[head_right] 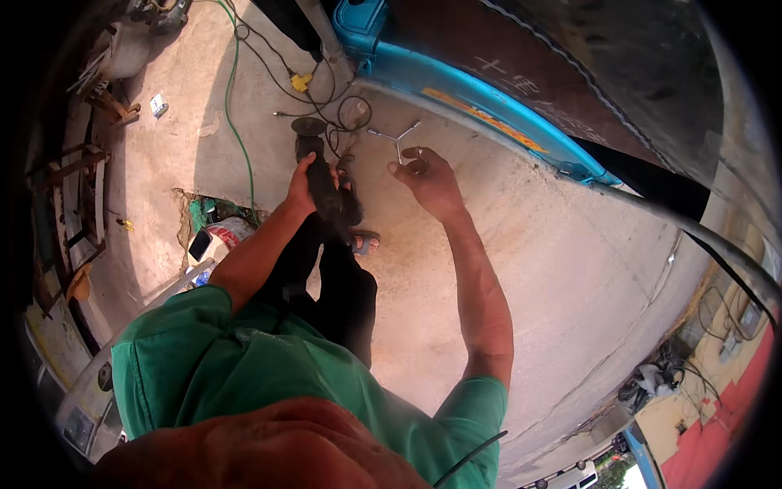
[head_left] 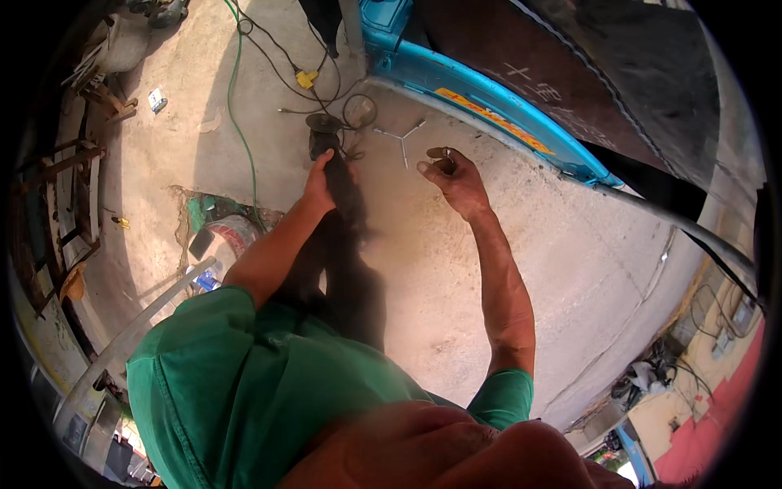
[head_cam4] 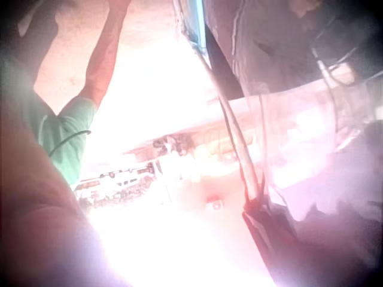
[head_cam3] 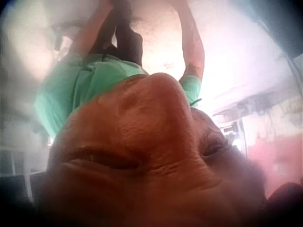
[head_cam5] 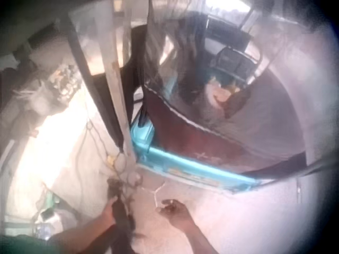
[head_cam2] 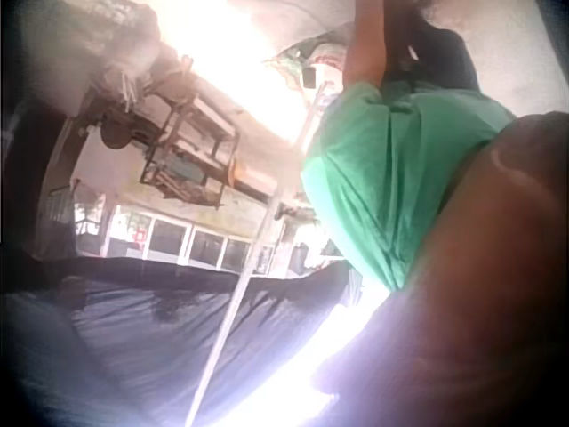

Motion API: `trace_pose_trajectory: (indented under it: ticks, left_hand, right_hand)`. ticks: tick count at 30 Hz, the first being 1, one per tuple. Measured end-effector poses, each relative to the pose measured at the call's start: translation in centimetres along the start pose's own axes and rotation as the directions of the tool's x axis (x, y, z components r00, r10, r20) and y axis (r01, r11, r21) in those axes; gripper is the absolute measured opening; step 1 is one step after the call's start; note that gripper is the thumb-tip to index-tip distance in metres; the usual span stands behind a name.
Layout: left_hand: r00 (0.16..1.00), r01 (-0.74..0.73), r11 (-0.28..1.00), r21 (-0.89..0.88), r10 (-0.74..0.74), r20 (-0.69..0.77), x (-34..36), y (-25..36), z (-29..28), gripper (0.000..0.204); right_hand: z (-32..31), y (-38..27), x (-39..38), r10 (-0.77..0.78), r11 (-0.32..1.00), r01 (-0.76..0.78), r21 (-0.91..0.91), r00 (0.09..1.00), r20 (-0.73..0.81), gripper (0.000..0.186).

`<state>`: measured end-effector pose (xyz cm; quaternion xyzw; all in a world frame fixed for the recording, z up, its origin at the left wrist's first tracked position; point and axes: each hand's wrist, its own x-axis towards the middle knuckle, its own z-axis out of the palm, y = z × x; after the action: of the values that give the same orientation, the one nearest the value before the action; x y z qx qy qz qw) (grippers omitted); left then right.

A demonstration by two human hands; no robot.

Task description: The person uses an angle grinder to cut a metal pipe attached to a blue truck, then uses a wrench to tighten or loosen bolts on the pipe's mount and later handles a yellow electrical connector by hand.

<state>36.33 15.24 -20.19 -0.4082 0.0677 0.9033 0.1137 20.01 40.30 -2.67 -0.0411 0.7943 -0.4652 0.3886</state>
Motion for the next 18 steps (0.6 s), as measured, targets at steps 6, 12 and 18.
trace_pose_trajectory:
  ticks: [6, 12, 18]
  left_hand:
    - [0.996, -0.064, 0.992, -0.112, 0.056, -0.068, 3.0, -4.4, -2.1, 0.041]
    - [0.968, -0.188, 0.958, -0.218, 0.143, -0.208, 6.9, -5.9, 0.6, 0.041]
    - [0.955, -0.295, 0.904, -0.310, 0.265, -0.136, 12.5, -6.5, 3.1, 0.040]
  right_hand:
    - [-7.6, -6.8, 11.7, -0.510, 0.516, 0.301, -0.802, 0.860, -0.006, 0.051]
    - [-10.7, -2.6, 20.3, -0.389, 0.178, 0.265, -0.948, 0.904, 0.180, 0.060]
    - [-11.5, -1.8, 23.5, -0.205, 0.323, 0.326, -0.888, 0.941, 0.270, 0.058]
